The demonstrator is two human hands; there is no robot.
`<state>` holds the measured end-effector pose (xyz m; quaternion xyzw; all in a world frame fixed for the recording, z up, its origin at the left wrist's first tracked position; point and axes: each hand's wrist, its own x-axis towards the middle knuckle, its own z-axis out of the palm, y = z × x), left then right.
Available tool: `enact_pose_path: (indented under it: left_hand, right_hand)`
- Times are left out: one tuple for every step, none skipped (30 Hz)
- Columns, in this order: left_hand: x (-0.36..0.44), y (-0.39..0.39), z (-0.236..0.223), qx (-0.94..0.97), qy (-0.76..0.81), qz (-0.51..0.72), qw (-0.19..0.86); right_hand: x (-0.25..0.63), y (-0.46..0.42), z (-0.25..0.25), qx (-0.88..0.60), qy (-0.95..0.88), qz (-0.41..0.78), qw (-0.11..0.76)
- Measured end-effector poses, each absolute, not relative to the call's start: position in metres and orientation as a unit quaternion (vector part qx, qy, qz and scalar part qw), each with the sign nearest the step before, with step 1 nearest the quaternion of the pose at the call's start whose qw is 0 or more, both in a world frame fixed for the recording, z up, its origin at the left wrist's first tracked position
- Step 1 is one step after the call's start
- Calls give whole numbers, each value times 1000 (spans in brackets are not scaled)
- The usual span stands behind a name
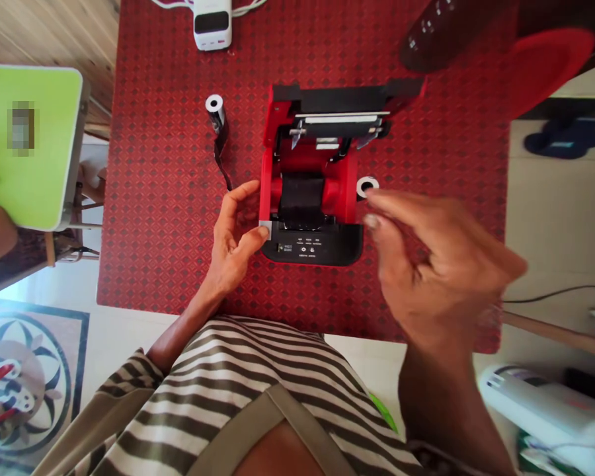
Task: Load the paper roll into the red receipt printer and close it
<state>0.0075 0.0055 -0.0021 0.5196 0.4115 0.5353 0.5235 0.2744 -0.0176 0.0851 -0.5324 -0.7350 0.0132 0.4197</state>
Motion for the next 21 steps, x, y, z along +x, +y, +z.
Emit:
enact_pose_path:
  left_hand:
    - [7,5,-2,518,414,536,523]
    - [7,5,-2,516,418,534,523]
    - [7,4,-1,514,422,532,524]
    - [7,3,1,512,424,528,528]
    - [6,2,3,510,426,523,534]
    - [6,1,5,507,426,517,542]
    - [5,-1,7,504,425,512,551]
    - [5,-2,9,501,425,507,558]
    - [5,-3,11,498,426,504,562]
    - [5,-3,12,495,430,502,564]
    - [5,-3,13,493,434,501,564]
    - [5,-3,14,491,437,501,563]
    - [5,-3,15,489,441,501,562]
    - [6,-3,15,489,442,501,560]
    - [6,-3,15,491,442,501,559]
    - [6,-3,15,492,442,501,559]
    - [6,-3,15,492,442,501,559]
    - [6,-3,15,492,440,501,559]
    - [6,-3,15,492,439,501,561]
    - [7,-3,15,491,438,501,563]
    - [7,-3,14,489,438,501,564]
  right_hand:
    - [274,-4,92,-511,-765,34,390]
    - [273,10,96,-490,-794,61,356]
    - [271,23,97,-477,-814,89,319]
    - [270,36,96,-466,-832,111,281]
    - [269,47,94,-459,-845,126,245]
    - [267,57,90,-455,-854,136,211]
    - [266,65,87,-453,-862,142,181]
    - [264,71,84,-452,-866,143,158]
    - [262,75,81,-454,-868,140,144]
    - [260,79,79,-460,-867,135,138]
    - [258,81,77,-465,-865,128,136]
    - [256,83,75,-468,-865,119,134]
    - [254,85,73,-468,-867,111,129]
    - [252,86,70,-464,-871,103,121]
    - [249,88,67,-460,-876,94,112]
    - [247,90,64,-458,-879,82,107]
    - [244,91,61,-459,-879,69,109]
    - [242,92,59,-463,-876,59,118]
    - [240,92,56,-469,-872,53,131]
    - [238,92,55,-475,-867,52,143]
    - [237,92,54,-480,-863,54,149]
